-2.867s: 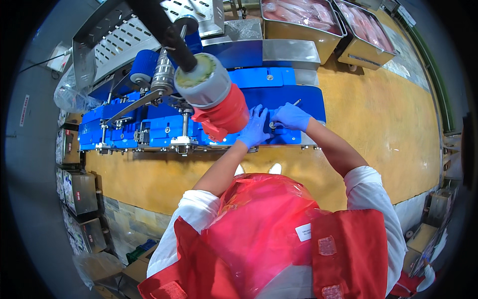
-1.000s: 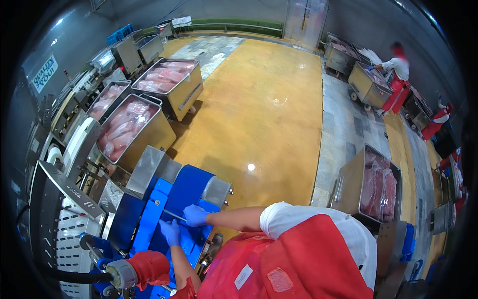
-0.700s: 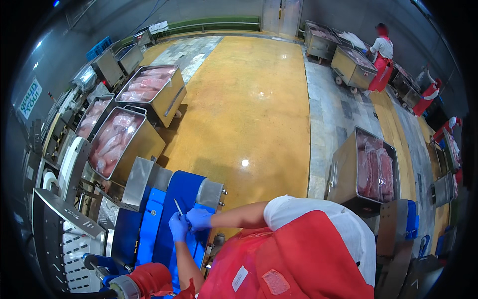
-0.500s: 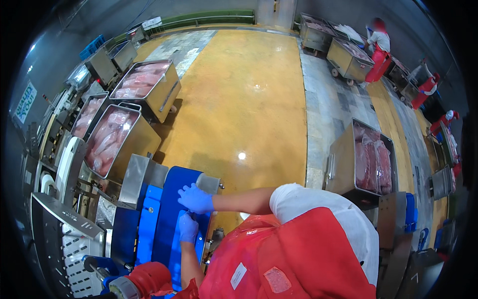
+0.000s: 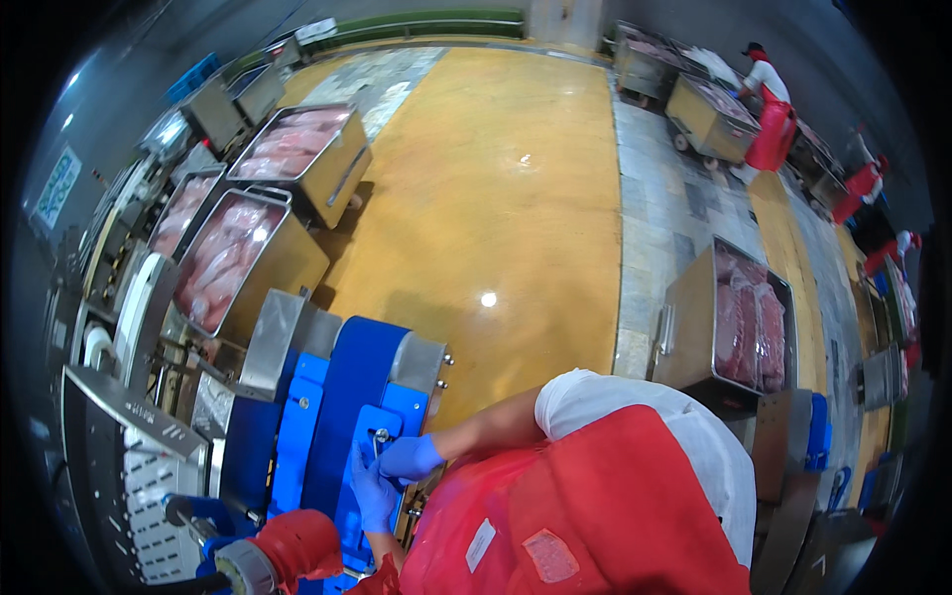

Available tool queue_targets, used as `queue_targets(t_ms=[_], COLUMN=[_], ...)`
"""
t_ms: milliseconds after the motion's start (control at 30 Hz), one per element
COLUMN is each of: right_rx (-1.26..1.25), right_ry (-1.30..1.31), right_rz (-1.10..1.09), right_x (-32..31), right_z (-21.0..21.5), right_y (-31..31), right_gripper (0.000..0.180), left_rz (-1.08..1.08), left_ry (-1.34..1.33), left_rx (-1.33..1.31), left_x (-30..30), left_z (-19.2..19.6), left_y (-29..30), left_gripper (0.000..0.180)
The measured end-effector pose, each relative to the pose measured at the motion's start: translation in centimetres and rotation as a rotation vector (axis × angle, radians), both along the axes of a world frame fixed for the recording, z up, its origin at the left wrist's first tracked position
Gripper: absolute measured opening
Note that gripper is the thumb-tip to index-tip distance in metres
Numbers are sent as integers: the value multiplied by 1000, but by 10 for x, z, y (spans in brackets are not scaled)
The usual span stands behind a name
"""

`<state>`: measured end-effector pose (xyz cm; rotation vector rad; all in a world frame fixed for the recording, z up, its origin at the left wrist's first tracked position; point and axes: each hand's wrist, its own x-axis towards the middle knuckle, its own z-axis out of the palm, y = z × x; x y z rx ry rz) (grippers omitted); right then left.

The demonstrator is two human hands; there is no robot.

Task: The person uses a wrench to tighten bolts on a blue industrial machine, repeatedly moving around the equipment to access different fasteners. They also handle a plastic bag and a red cylindrical object near the machine.

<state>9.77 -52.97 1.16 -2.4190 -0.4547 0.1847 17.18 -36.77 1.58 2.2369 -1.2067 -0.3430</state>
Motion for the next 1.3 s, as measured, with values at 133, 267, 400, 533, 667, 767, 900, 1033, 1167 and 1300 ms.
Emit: queue_targets(t_ms=[133, 267, 400, 533, 667, 767, 900, 1033, 1167, 1300], right_rx=[-192, -570, -630, -512, -392, -151, -268, -305, -439, -406], right_ry=[-302, -373, -358, -420, 222, 161, -37, -69, -305, -442], right_rz=[-14, 36, -15, -100, -102, 96, 206, -12, 141, 426], right_x=[37, 85, 97, 55, -25, -54, -4, 56, 82, 94], right_z=[13, 22, 47, 39, 29, 13, 20, 30, 17, 20], right_y=[3, -17, -57, -113, -102, -65, -2, 24, 27, 7], right_gripper=[14, 18, 39, 41, 40, 34, 25, 17, 23, 24], left_rz=[247, 442, 575, 481, 361, 332, 526, 608, 740, 789], left_ry=[-2, -191, -20, 124, 191, 174, 60, -175, -200, -138], left_rx=[-223, -284, -223, -132, -172, -183, -149, 87, 139, 32], left_x=[4, 3, -10, -24, -28, -17, 0, 17, 4, -12], left_z=[14, 15, -4, -22, -14, -15, 0, 4, -5, -18], left_y=[15, 17, 35, 18, -19, -26, -11, 18, 44, 41], left_gripper=[28, 35, 25, 27, 29, 28, 27, 28, 27, 27])
